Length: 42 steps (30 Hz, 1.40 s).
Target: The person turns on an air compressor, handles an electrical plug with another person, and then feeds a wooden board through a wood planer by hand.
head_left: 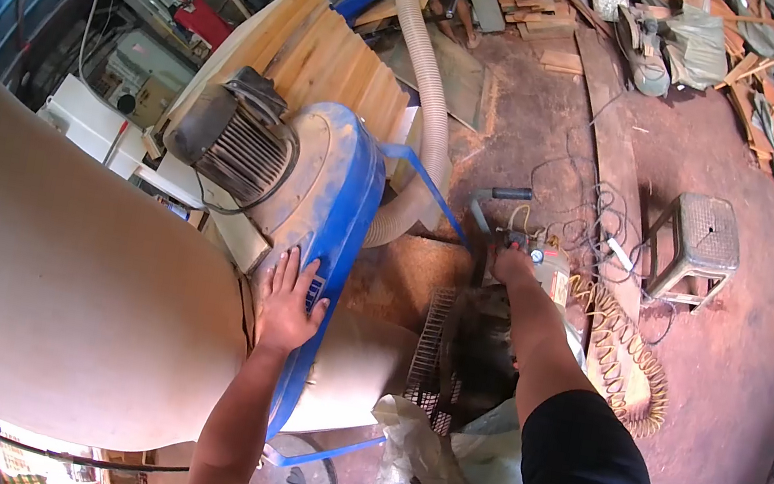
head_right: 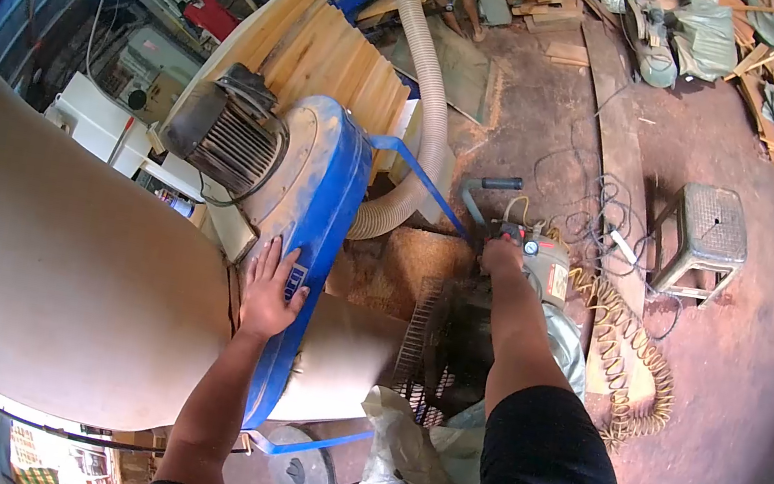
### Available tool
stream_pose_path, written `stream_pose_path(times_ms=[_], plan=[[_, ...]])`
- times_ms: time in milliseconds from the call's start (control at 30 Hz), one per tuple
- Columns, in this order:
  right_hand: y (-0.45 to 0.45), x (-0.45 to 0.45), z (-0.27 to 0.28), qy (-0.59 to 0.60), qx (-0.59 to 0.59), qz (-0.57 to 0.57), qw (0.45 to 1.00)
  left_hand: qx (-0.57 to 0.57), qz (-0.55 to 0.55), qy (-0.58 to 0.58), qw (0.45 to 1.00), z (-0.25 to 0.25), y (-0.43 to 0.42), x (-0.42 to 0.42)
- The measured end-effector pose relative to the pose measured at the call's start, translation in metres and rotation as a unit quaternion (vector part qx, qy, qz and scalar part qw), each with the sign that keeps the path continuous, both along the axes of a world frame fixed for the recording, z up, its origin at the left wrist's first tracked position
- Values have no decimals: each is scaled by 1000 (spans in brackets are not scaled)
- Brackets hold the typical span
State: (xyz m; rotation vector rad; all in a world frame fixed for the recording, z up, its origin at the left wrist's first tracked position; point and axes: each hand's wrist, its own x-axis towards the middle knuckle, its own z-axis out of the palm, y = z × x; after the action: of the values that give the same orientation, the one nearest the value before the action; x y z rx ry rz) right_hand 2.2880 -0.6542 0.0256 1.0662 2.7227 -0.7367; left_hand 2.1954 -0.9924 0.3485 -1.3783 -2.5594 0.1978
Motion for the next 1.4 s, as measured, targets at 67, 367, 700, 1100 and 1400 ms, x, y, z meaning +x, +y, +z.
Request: stream_pose_path(times_ms=[67,367,700,1100,1400], plan=[[1,0,0,-16,-10,14,1000,0,1,-1,1000,-1,-1,-1],[0,8,22,-12,-39,13,999,-1,0,5,1000,-1,0,0],[-3,12,37,-11,-37,15,999,-4,1,5,1000,-2,0,-1],[1,9,31,-51,-72,13,996,-9,0,13,1000,-3,0,-1],[4,-2,3,-15,-80,-16,997,-9,-1,16,1000,-4,0,-1]])
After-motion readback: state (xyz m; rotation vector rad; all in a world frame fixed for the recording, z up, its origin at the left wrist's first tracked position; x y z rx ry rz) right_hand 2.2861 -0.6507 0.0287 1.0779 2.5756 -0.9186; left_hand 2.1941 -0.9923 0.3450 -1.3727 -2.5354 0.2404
